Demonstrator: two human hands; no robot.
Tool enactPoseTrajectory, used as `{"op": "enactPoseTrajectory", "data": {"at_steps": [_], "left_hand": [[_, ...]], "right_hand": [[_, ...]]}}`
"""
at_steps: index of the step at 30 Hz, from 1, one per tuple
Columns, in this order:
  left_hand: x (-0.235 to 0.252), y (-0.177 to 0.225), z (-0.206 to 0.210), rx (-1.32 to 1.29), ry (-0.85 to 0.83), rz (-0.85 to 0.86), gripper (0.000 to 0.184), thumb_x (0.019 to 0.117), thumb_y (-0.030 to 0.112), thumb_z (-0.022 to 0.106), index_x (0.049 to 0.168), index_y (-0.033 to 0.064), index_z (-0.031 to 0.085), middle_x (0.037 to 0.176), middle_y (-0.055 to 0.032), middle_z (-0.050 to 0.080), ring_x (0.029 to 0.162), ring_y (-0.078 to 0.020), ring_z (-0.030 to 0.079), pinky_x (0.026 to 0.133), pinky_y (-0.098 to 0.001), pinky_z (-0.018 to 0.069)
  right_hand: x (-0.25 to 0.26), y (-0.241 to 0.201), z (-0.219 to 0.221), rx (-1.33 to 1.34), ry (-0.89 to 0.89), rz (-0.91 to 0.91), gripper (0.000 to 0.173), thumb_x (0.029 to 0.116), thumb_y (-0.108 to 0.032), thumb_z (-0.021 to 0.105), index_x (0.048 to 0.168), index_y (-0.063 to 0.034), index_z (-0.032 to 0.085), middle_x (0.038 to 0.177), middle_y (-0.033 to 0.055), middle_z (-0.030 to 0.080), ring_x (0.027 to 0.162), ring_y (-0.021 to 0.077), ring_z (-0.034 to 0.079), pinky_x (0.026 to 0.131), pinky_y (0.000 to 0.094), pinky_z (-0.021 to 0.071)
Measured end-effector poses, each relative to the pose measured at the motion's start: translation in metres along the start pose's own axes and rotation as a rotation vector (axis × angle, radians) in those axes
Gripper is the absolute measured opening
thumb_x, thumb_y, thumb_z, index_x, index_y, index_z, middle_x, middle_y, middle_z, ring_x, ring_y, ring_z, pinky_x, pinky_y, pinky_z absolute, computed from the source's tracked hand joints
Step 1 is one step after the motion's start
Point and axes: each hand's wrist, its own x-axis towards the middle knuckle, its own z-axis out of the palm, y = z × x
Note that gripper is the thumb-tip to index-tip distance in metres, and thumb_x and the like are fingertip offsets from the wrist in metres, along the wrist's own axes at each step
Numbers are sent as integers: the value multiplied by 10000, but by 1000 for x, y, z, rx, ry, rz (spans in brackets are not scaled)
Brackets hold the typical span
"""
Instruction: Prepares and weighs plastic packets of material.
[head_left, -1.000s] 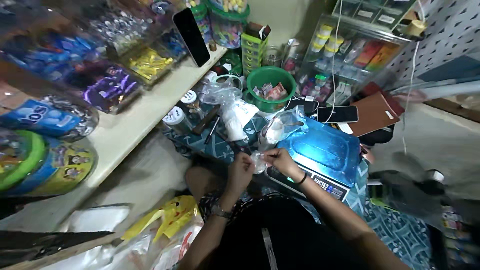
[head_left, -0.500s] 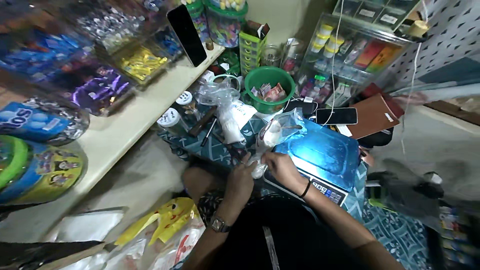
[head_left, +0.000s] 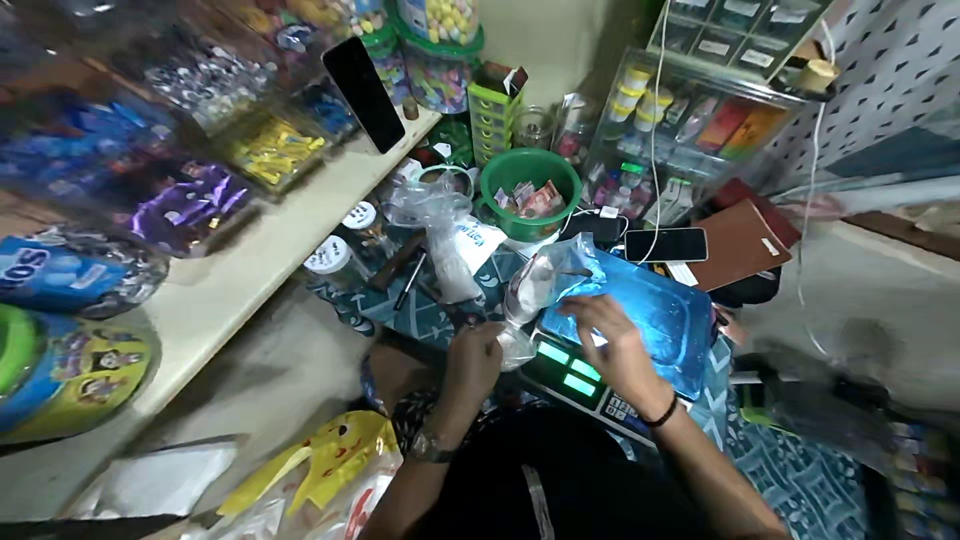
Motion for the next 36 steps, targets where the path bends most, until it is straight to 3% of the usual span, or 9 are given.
{"op": "enactPoseTrajectory", "data": {"at_steps": [2, 4, 5, 9, 16, 23, 27, 31, 36], "left_hand": [[0, -1, 5, -28, 46, 39, 284, 948, -29, 557, 1161, -33, 745, 1169, -208, 730, 1025, -355, 702, 940, -485, 538], [4, -1, 9, -41, 64, 55, 290, 947, -26, 551, 1164, -35, 744, 1153, -210, 732, 981, -338, 706, 913, -471, 544], [7, -1, 11, -50, 62, 56, 293, 947, -26, 552, 1171, -39, 740, 1158, -214, 730, 971, -335, 707, 902, -467, 546], [13, -1, 9, -116, 63, 15, 290, 955, -12, 581, 1207, -29, 725, 1192, -215, 718, 995, -306, 712, 900, -432, 558], [20, -11, 14, -187, 53, -27, 289, 975, 15, 585, 1231, -26, 712, 1222, -211, 707, 1001, -276, 711, 891, -384, 564], [22, -9, 14, -187, 46, -35, 283, 986, 36, 594, 1237, -22, 710, 1223, -209, 706, 996, -273, 711, 894, -388, 566], [23, -9, 14, -183, 36, -40, 287, 992, 47, 595, 1249, -19, 704, 1216, -211, 705, 997, -274, 710, 905, -388, 567], [25, -9, 12, -203, 7, -46, 295, 997, 45, 588, 1264, -28, 690, 1268, -216, 681, 1036, -284, 705, 921, -403, 567], [27, -12, 14, -211, 17, -21, 292, 984, 34, 590, 1249, -7, 705, 1356, -211, 632, 1020, -254, 698, 878, -348, 568]], "right_hand": [[14, 14, -20, -57, 103, 108, 257, 967, -99, 607, 1180, -5, 716, 1131, 177, 708, 1017, 323, 679, 852, 447, 568], [26, 34, -21, 5, -31, 269, 417, 999, -182, 646, 1366, 7, 593, 1244, 234, 639, 1061, 348, 660, 850, 472, 569], [30, 44, -12, 69, -82, 306, 434, 1000, -183, 656, 1380, 9, 577, 1231, 227, 642, 1015, 323, 674, 822, 454, 580], [35, 54, 17, 172, -93, 200, 247, 1043, -86, 538, 1190, 32, 698, 1097, 196, 708, 913, 274, 708, 851, 421, 586], [44, 53, 21, 175, -18, 8, 230, 1001, 8, 558, 1163, 22, 720, 1063, 165, 745, 912, 270, 731, 856, 410, 596], [30, 55, 2, 308, -76, 114, 226, 1020, -21, 502, 1095, 32, 707, 1002, 113, 751, 835, 126, 720, 803, 303, 598], [32, 67, 9, 287, -57, 137, 274, 1052, -98, 496, 1197, 28, 691, 1191, 156, 716, 940, 178, 730, 849, 348, 607], [25, 65, 22, 310, -101, 179, 300, 1053, -129, 457, 1123, 35, 698, 975, 134, 720, 812, 159, 691, 779, 333, 585], [17, 56, 21, 438, -53, 233, 326, 1059, -109, 375, 1025, 43, 661, 973, 87, 709, 781, 53, 657, 745, 240, 566]]}}
